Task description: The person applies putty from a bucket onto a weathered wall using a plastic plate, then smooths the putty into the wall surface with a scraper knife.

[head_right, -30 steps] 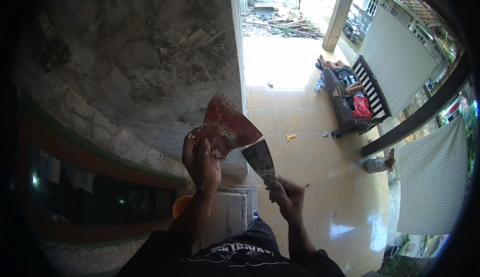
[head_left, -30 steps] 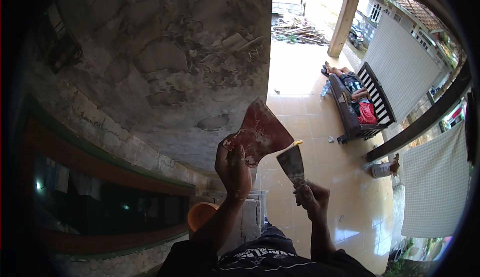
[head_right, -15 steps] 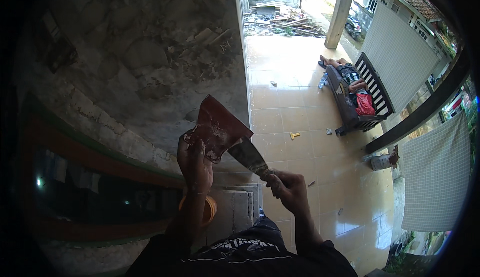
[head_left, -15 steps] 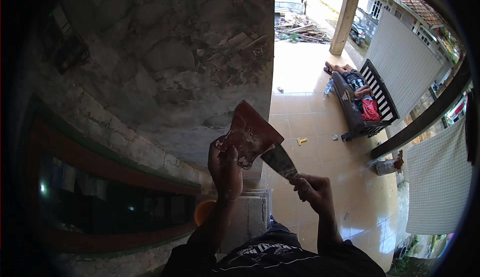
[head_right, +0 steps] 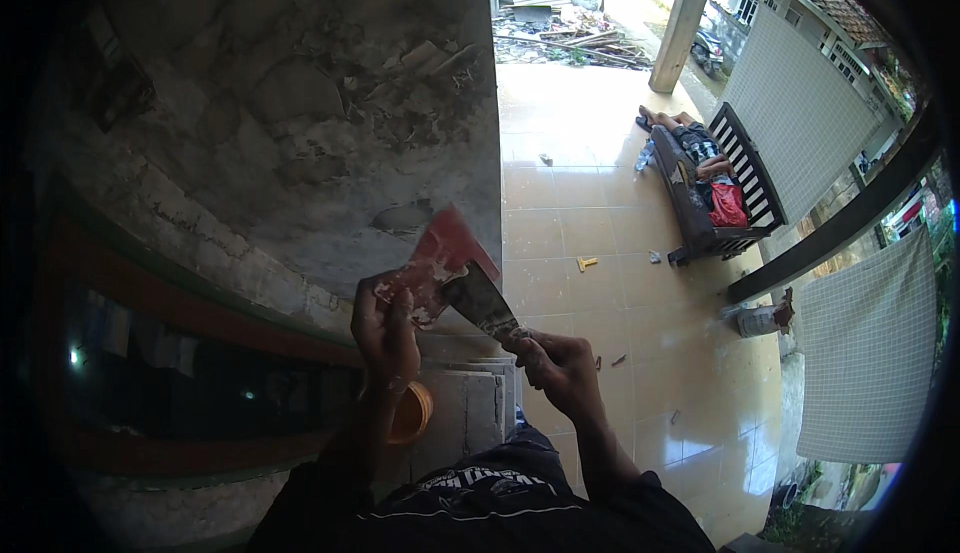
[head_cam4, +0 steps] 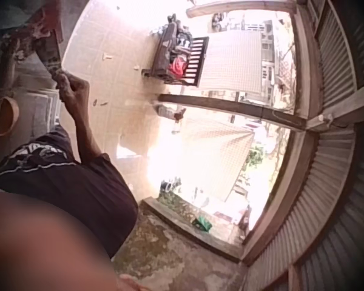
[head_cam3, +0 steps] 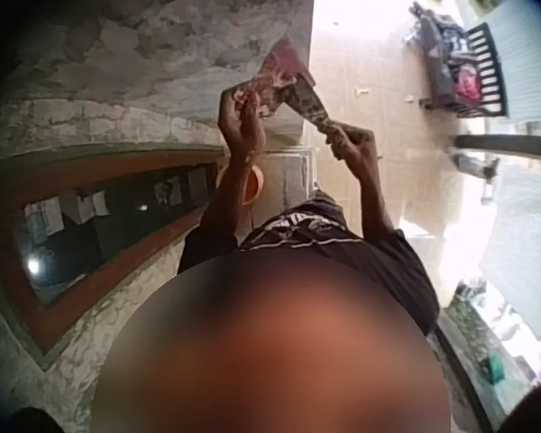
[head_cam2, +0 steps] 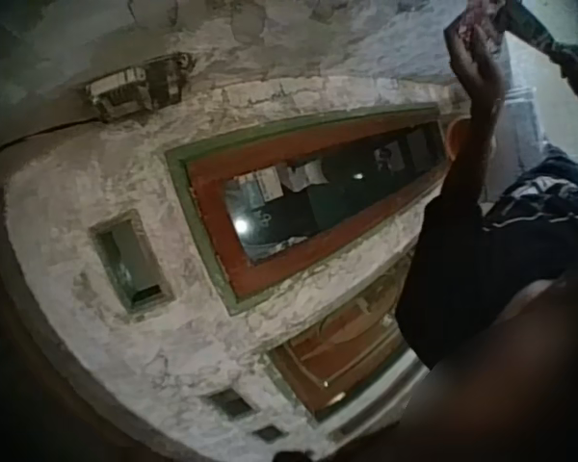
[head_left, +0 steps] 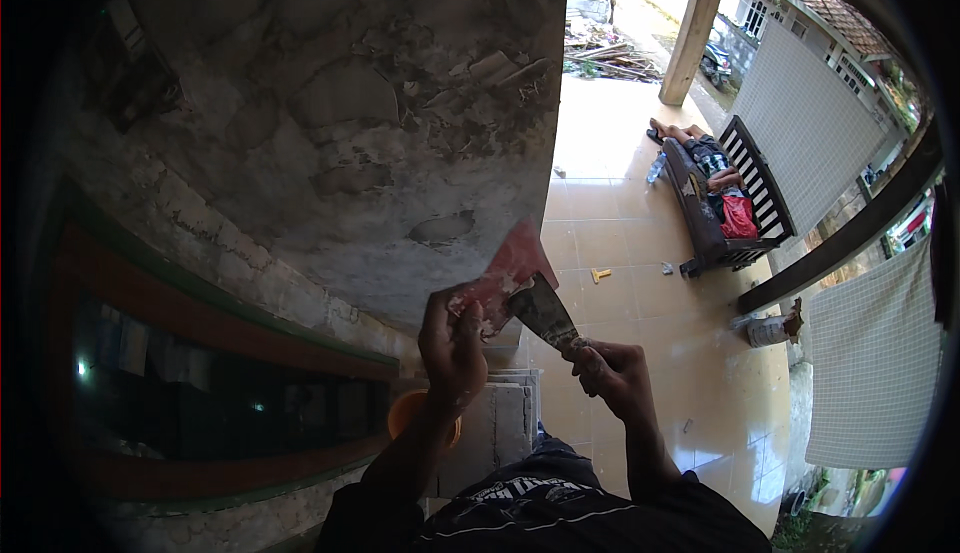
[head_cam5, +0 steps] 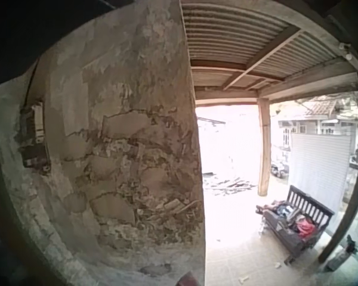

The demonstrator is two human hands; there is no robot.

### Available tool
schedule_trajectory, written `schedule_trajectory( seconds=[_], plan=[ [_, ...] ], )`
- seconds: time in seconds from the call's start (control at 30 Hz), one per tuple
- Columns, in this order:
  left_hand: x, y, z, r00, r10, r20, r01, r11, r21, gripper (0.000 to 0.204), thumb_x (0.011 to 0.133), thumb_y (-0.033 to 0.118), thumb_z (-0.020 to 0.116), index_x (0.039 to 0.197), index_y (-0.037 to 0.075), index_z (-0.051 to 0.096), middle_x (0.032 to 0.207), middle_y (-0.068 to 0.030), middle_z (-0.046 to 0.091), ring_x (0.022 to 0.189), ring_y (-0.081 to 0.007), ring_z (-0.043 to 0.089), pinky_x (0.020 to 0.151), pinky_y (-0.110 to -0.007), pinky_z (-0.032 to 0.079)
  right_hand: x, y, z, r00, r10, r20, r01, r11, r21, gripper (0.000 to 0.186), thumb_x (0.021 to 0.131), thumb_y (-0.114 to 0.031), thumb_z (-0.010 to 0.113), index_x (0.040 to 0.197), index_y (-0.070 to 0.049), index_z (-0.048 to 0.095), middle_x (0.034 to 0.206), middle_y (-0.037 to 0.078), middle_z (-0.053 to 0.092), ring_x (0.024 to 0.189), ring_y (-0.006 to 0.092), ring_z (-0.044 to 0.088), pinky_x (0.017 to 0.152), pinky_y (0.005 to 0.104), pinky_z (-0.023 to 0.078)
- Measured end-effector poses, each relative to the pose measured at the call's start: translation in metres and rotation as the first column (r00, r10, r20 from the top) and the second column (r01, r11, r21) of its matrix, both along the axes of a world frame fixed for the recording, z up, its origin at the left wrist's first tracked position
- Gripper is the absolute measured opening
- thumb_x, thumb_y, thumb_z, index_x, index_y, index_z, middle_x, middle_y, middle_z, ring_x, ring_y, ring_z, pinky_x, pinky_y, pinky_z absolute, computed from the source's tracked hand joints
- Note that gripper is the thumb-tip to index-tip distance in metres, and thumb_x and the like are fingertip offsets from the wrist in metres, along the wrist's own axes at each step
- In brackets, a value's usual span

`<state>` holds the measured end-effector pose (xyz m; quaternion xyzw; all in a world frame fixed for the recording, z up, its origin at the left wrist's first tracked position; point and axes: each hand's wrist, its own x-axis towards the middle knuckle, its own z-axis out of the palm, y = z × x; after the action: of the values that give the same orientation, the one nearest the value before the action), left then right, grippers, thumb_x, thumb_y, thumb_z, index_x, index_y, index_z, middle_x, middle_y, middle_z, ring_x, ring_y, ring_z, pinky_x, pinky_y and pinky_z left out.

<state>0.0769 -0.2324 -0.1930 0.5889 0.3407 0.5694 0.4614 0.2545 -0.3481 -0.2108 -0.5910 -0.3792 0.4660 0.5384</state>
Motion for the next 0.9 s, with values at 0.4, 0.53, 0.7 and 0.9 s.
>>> schedule_trajectory(
  seconds=[0.4, 0.53, 0.7, 0.9],
  plan=[
    [-0.02, 0.0, -0.004, 0.913, -0.244, 0.327, 0.386, 0.777, -0.497, 0.022, 0.085, -0.001, 0.052, 0.107, -0.003, 0.053, 0.093, -0.0103, 0.063, 0.083, -0.0137, 0.063, 0.073, -0.027, 0.053, -0.008, 0.029, -0.001, 0.719, -0.51, 0.472, 0.238, 0.819, 0.521, 0.026, 0.071, -0.001, 0.074, 0.096, -0.008, 0.071, 0.087, 0.009, 0.065, 0.074, 0.0182, 0.061, 0.055, 0.0255, 0.044],
    [-0.033, 0.015, 0.005, 0.879, -0.224, 0.42, 0.436, 0.734, -0.521, 0.021, 0.086, -0.002, 0.05, 0.106, -0.003, 0.051, 0.094, -0.0124, 0.062, 0.082, -0.0168, 0.064, 0.072, -0.029, 0.056, 0.005, 0.023, -0.023, 0.503, -0.495, 0.709, 0.073, 0.841, 0.535, 0.028, 0.067, 0.002, 0.076, 0.094, -0.005, 0.071, 0.087, 0.009, 0.063, 0.078, 0.0229, 0.059, 0.069, 0.0325, 0.047],
    [-0.027, 0.036, 0.008, 0.827, -0.039, 0.562, 0.278, 0.896, -0.347, 0.021, 0.086, 0.001, 0.052, 0.106, -0.006, 0.055, 0.093, -0.0099, 0.062, 0.092, -0.018, 0.063, 0.087, -0.031, 0.05, 0.019, 0.003, -0.038, 0.487, -0.513, 0.707, 0.163, 0.849, 0.503, 0.028, 0.068, -0.001, 0.077, 0.094, -0.008, 0.072, 0.085, 0.008, 0.064, 0.077, 0.0215, 0.06, 0.066, 0.0321, 0.048],
    [0.052, 0.091, 0.032, 0.865, 0.292, 0.407, -0.485, 0.694, 0.533, 0.031, 0.09, -0.003, 0.05, 0.12, 0.0, 0.057, 0.136, -0.0162, 0.047, 0.126, -0.0285, 0.044, 0.102, -0.036, 0.037, 0.013, -0.015, -0.068, 0.721, -0.487, 0.493, 0.333, 0.867, 0.37, 0.029, 0.07, 0.004, 0.074, 0.098, -0.003, 0.069, 0.088, 0.011, 0.063, 0.076, 0.0188, 0.063, 0.062, 0.0288, 0.05]
  ],
)
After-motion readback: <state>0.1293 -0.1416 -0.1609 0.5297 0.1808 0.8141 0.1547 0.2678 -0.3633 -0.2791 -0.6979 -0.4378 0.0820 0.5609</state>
